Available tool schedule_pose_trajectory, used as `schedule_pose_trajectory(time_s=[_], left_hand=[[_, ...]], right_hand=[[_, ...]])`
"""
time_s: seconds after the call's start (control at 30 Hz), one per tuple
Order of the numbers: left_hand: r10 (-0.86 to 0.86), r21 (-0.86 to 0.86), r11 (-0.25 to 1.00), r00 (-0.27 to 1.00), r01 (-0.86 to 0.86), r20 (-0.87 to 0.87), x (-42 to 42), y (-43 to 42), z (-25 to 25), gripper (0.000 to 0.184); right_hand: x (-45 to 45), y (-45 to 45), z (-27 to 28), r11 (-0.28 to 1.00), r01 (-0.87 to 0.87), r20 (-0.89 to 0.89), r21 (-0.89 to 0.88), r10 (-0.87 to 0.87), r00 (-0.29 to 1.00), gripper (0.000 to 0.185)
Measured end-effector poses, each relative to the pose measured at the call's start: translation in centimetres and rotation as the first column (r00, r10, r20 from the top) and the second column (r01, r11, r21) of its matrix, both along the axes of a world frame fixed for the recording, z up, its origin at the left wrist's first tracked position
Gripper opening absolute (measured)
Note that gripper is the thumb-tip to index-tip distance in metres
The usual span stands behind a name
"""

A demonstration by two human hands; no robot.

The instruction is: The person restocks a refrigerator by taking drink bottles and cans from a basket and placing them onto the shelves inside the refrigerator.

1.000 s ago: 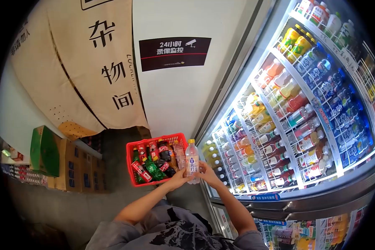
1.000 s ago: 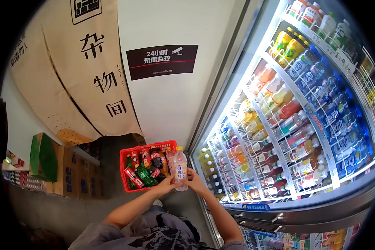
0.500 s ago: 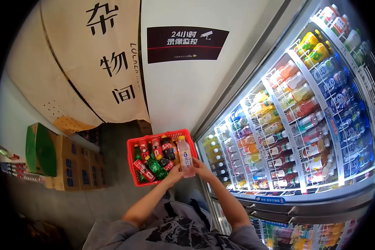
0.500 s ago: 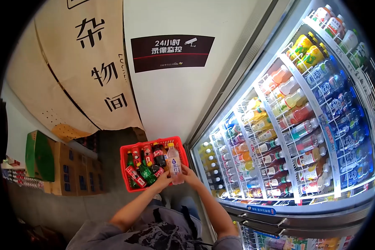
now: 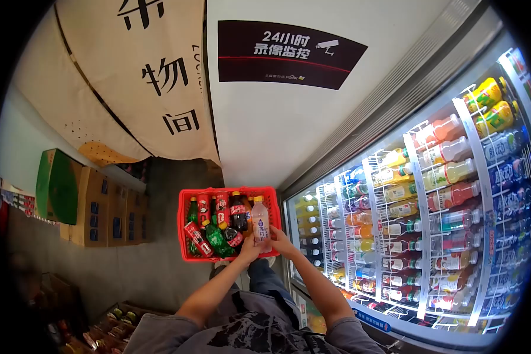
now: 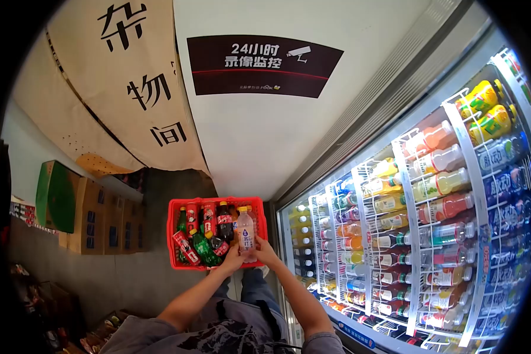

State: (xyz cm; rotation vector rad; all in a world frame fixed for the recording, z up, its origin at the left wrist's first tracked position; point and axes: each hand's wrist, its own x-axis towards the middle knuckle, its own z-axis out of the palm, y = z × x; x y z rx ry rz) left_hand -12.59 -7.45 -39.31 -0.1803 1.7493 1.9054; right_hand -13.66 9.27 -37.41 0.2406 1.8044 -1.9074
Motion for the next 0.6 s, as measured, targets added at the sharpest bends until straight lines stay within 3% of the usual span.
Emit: schedule_pose_trajectory(time_s=[0.07, 0.17, 0.33, 0.5, 0.6], left_hand=[[0.017, -0.027, 1.000, 0.998, -0.015, 0.052, 0.0, 0.7, 0.4, 0.037], [0.121, -0.083, 0.990, 0.991, -0.116, 0.058, 0.1, 1.5, -0.4, 0.036], [0.101, -0.374, 0.922, 0.995, -0.099, -0.014, 0.1, 2.5, -1.4, 0.041], [0.080, -0.484, 0.872, 0.997, -0.073, -0.005, 0.4, 2.9, -2.7, 0.045], [0.062, -0.517, 0.854, 0.998, -0.061, -0.016, 0.8, 3.2, -3.3, 0.043]], right_hand=[[-0.4, 0.3, -1.3, 0.978, -0.154, -0.019, 0.141, 0.158, 0.987, 0.053], [-0.7, 0.2, -3.7, 0.982, -0.103, -0.104, 0.160, 0.121, 0.987, 0.047], [-0.7, -0.1, -6.2, 0.962, -0.068, -0.139, 0.264, 0.107, 0.984, 0.053], [-0.1, -0.4, -8.1, 0.922, -0.061, -0.164, 0.381, 0.133, 0.977, 0.061], [-0.2, -0.8, -7.5, 0.867, -0.088, -0.084, 0.491, 0.148, 0.985, 0.057]])
